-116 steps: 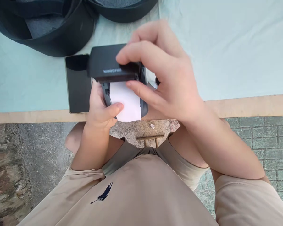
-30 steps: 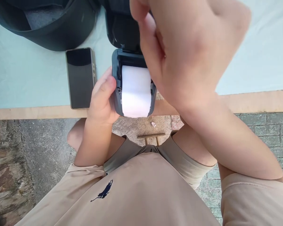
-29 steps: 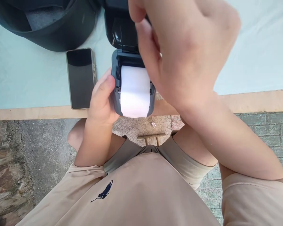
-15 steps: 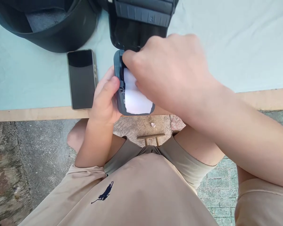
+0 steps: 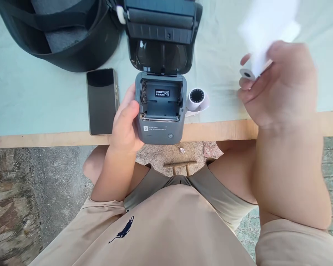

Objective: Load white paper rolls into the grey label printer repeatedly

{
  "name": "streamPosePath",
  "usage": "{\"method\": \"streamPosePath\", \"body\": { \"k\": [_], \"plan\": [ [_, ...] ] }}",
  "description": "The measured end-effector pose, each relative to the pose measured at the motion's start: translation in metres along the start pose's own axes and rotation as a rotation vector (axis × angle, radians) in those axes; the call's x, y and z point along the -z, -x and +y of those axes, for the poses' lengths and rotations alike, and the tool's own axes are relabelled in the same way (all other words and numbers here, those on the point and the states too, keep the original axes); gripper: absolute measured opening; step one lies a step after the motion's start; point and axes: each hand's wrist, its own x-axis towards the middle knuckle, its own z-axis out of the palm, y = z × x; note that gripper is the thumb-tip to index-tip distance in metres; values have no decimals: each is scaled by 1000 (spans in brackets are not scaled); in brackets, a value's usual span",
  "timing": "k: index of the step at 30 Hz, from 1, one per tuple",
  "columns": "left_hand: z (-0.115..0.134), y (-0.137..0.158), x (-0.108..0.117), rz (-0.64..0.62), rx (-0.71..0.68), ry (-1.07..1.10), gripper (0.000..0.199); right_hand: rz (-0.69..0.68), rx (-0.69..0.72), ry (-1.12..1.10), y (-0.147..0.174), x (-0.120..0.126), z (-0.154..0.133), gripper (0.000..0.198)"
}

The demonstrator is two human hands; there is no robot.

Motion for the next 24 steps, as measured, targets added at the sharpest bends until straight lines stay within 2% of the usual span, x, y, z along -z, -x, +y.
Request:
{"method": "streamPosePath", "body": {
  "k": [2,3,4,7,10,13,15,18,21,23,24],
  "plan": [
    [1,0,2,-8,16,10,27,50,-127,-298,-3,-9,5,20],
    [2,-1,2,-6,21,17,26,69,-114,-362,-3,-13,7,10],
    [2,-1,2,-4,26,28,25,83,-71,-370,-2,-16,7,10],
    [2,-3,0,-7,22,56,26,76,153,-87,4,-16,8,23],
    [0,-4,-4,20,-5,37,25,49,244,187,13,-11,8,38],
    [-3,-4,-7,75,-53,29,23,1,230,293,17,-10,8,52],
    [-4,-4,-6,67,-57,32,24,-32,220,346,17,-12,8,54],
    [-4,-5,-1,-10,-25,28,26,-54,237,449,13,-20,7,40],
    [-2,-4,1,-16,-32,43,25,-42,214,515,5,-25,7,32],
    [-2,-4,-2,1,-37,45,25,-61,201,492,3,-22,7,41],
    [-3,-3,-4,11,-35,39,24,-62,219,472,4,-18,6,53]
  ]
}}
